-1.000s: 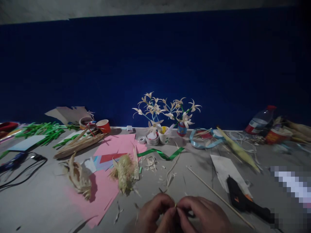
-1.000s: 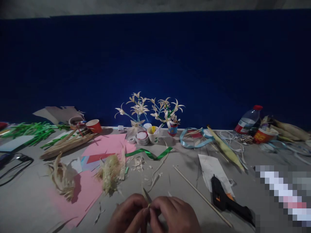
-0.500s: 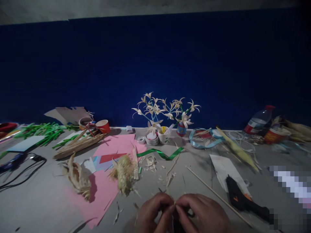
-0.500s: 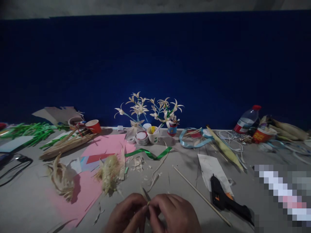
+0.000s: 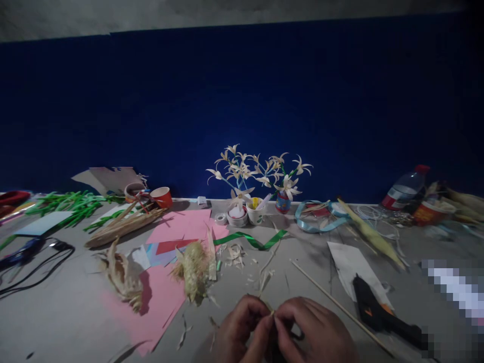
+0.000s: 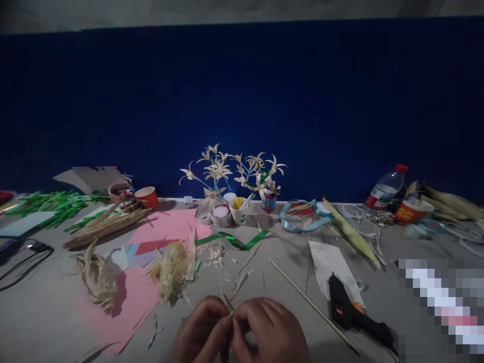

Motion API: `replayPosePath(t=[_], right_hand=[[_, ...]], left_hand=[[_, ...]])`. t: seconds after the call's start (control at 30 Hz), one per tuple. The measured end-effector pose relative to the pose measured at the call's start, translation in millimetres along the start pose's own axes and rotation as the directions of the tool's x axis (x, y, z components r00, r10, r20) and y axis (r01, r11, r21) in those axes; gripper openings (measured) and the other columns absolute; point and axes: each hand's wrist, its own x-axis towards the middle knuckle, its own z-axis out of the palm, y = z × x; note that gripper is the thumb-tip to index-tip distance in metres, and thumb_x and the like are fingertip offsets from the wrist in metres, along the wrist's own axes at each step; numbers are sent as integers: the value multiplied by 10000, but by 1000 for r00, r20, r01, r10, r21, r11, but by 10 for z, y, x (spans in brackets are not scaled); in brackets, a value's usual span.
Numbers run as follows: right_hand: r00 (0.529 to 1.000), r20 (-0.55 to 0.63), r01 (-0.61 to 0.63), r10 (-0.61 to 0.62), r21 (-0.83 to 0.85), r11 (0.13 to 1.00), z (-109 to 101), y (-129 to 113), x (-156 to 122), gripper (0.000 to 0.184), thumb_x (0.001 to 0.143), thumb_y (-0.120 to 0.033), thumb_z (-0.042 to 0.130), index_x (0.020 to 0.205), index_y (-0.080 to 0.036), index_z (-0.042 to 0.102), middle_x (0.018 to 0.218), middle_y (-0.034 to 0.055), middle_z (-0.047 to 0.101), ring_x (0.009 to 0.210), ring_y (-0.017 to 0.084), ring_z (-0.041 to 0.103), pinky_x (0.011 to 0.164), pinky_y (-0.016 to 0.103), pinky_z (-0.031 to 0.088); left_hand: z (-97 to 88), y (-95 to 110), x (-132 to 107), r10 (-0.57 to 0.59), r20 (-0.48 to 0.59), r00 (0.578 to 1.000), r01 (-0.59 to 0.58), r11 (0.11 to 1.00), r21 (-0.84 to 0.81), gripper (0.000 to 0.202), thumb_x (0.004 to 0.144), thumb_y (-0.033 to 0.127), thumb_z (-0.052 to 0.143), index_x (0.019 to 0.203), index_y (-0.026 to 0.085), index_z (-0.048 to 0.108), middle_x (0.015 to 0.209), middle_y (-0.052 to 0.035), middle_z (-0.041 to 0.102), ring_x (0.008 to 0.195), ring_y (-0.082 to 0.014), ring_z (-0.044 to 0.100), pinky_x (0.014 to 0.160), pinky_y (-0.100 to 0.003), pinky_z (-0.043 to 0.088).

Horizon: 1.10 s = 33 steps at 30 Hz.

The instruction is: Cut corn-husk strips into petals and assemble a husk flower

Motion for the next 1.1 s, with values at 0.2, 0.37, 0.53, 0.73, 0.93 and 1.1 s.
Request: replayPosePath(t=[0.2, 0.37, 0.53, 0.73, 0.93, 1.1], right_hand=[[1000, 21, -13, 11, 95, 995, 16, 38, 20, 168, 835, -125, 505, 714, -231, 555, 643, -38, 645, 616, 134, 628, 600, 236, 445], [989, 62, -146, 137, 172, 974, 54, 64, -6, 160, 769, -110, 519, 678, -236, 557, 647, -44, 653, 630, 134, 644, 616, 224, 471], [980, 22, -198, 197, 132, 971, 29, 46, -2, 125, 720, -115, 545, 711, -238, 559, 643, -59, 643, 615, 131, 643, 596, 217, 474], [997, -57, 61, -58, 47, 997, 12, 48, 18, 176, 736, -65, 506, 696, -236, 505, 589, -47, 596, 542, 127, 585, 539, 226, 434], [993, -70, 111, -100, 175, 978, 73, 110, -14, 171, 797, -69, 497, 772, -238, 491, 654, -24, 622, 608, 137, 592, 579, 235, 450], [1000, -22, 24, -22, 58, 998, 89, 123, -33, 172, 754, -85, 523, 738, -241, 453, 629, -38, 556, 581, 141, 565, 551, 250, 428]], left_hand=[[28, 35, 61, -148, 86, 985, 166, 948, -272, 397, 744, 516, 732, 753, 167, 542, 554, 40, 563, 419, -45, 422, 427, -167, 304], [26, 62, 99, -263, 180, 948, 313, 877, -364, 420, 697, 508, 774, 761, 174, 528, 489, 56, 540, 389, -31, 358, 407, -152, 245], [-20, 48, 61, -152, 113, 982, 161, 984, -73, 421, 752, 564, 692, 753, 163, 563, 576, 29, 554, 438, -55, 422, 437, -174, 319], [-15, 15, 29, -83, 57, 995, 83, 997, -5, 403, 787, 559, 654, 737, 171, 556, 565, 45, 511, 445, -66, 432, 444, -183, 334], [49, 89, 54, -222, 96, 970, 238, 951, -197, 465, 709, 587, 720, 746, 173, 511, 518, 57, 543, 388, -42, 416, 407, -162, 293], [33, 106, 32, -141, 70, 988, 146, 986, -80, 468, 714, 588, 714, 714, 157, 534, 544, 53, 531, 405, -41, 440, 419, -164, 318]])
